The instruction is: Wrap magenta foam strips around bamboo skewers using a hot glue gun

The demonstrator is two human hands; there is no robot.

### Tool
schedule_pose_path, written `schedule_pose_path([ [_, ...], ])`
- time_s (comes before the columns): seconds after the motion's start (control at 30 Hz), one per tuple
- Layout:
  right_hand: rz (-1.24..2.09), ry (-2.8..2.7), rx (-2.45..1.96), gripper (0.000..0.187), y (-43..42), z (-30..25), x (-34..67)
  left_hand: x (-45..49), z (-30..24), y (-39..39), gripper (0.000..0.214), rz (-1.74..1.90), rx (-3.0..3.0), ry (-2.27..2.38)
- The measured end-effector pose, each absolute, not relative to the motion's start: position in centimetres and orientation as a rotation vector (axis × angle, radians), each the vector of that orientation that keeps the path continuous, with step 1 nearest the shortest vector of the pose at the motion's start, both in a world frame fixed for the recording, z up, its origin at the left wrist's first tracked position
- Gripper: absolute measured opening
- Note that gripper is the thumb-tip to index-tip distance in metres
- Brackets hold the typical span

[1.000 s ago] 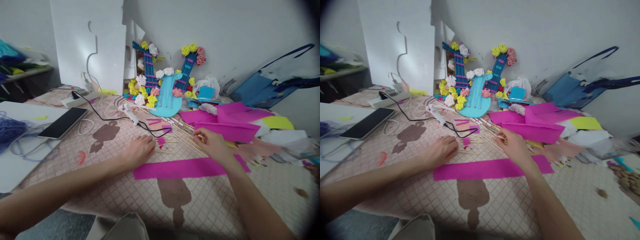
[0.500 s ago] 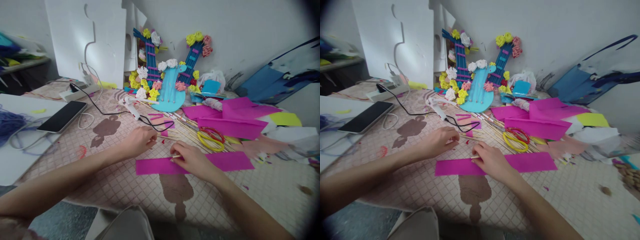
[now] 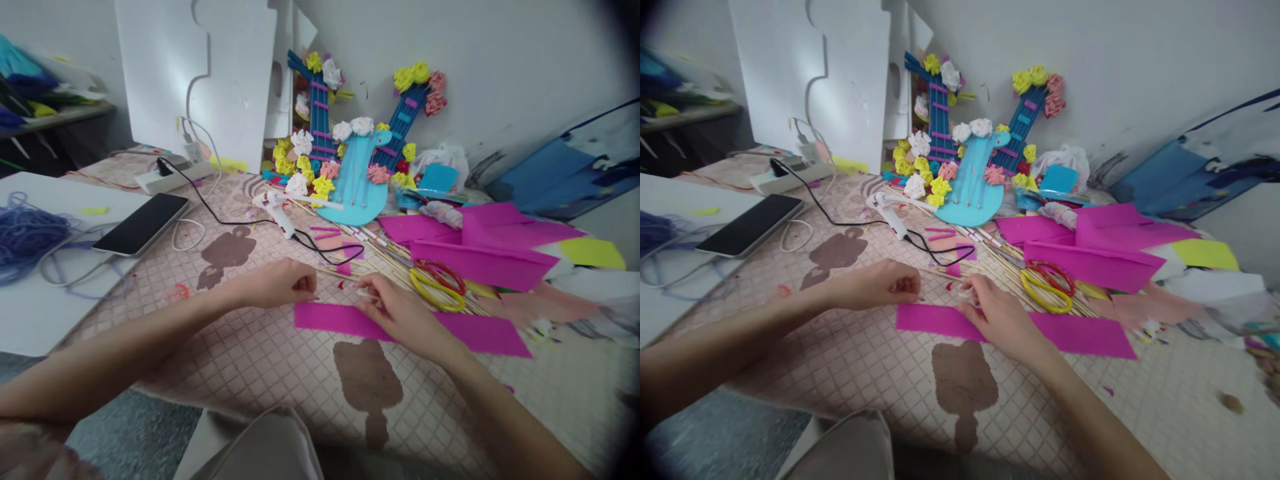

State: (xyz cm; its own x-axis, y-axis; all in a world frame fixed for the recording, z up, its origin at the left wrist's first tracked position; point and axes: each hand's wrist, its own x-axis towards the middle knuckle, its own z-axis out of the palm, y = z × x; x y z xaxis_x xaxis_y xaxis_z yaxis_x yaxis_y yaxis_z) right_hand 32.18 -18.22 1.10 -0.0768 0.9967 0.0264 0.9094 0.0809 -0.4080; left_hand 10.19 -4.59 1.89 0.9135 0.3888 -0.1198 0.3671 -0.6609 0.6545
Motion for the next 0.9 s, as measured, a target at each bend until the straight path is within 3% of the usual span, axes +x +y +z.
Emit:
schedule_pose_path([
  [0.33, 0.444, -2.153, -1.492, 0.032, -17.4, 0.2, 25.9, 8.3, 0.5, -3.3, 0.014, 0.118, 2.232, 0.519],
  [0.5, 0.412, -2.128, -1.479, 0.014, -17.4, -0.7, 24.7, 8.2, 0.6, -3.3, 0.011, 0.143, 2.222, 0.512],
  [0.9, 0.365, -2.161, -1.584, 0.013, -17.9, -1.3, 25.3, 8.2, 0.7, -3.6, 0.011, 0.149, 2.287, 0.53],
])
